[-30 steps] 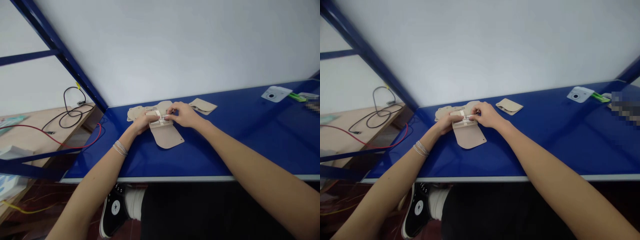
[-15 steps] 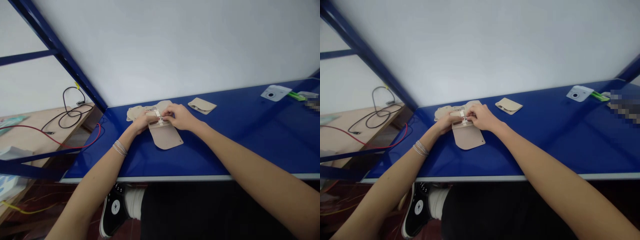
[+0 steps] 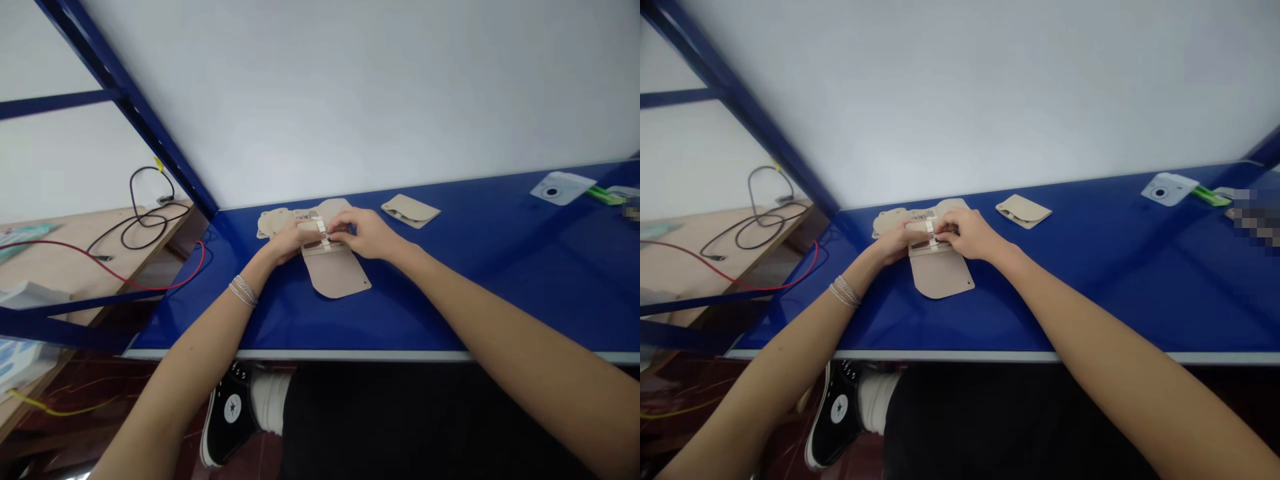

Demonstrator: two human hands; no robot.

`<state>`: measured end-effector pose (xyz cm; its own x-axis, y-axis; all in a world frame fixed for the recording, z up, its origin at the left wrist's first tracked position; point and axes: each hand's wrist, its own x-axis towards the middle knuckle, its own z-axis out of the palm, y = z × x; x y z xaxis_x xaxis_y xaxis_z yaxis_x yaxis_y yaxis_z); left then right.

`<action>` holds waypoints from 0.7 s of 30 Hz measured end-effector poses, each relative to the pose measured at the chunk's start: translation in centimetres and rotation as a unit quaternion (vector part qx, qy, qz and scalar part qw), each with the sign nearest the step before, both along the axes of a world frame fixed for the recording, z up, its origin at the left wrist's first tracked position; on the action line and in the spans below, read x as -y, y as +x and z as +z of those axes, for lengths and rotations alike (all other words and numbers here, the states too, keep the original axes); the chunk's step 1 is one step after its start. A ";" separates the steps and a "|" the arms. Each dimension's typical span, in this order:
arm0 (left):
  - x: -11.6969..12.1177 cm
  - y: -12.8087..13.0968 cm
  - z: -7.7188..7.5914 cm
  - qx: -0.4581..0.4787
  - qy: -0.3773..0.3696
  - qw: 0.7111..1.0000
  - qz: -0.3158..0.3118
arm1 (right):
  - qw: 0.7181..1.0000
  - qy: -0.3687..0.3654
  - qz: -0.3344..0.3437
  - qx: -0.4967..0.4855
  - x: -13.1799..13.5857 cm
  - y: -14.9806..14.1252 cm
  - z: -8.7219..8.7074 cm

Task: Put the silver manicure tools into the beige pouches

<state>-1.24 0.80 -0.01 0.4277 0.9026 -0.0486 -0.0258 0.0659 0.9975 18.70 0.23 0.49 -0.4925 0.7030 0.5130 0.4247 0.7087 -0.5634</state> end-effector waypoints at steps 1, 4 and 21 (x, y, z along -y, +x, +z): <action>0.0 -0.1 0.0 0.003 -0.002 1.000 -0.007 | 1.000 0.001 -0.002 -0.001 0.0 0.0 -0.1; -0.1 -0.3 -0.1 0.011 -0.005 1.000 -0.024 | 1.000 0.009 -0.011 0.000 -0.1 0.0 -0.2; 0.0 -0.3 0.2 0.003 -0.024 1.000 -0.012 | 0.996 0.079 -0.029 0.007 0.4 -0.6 0.0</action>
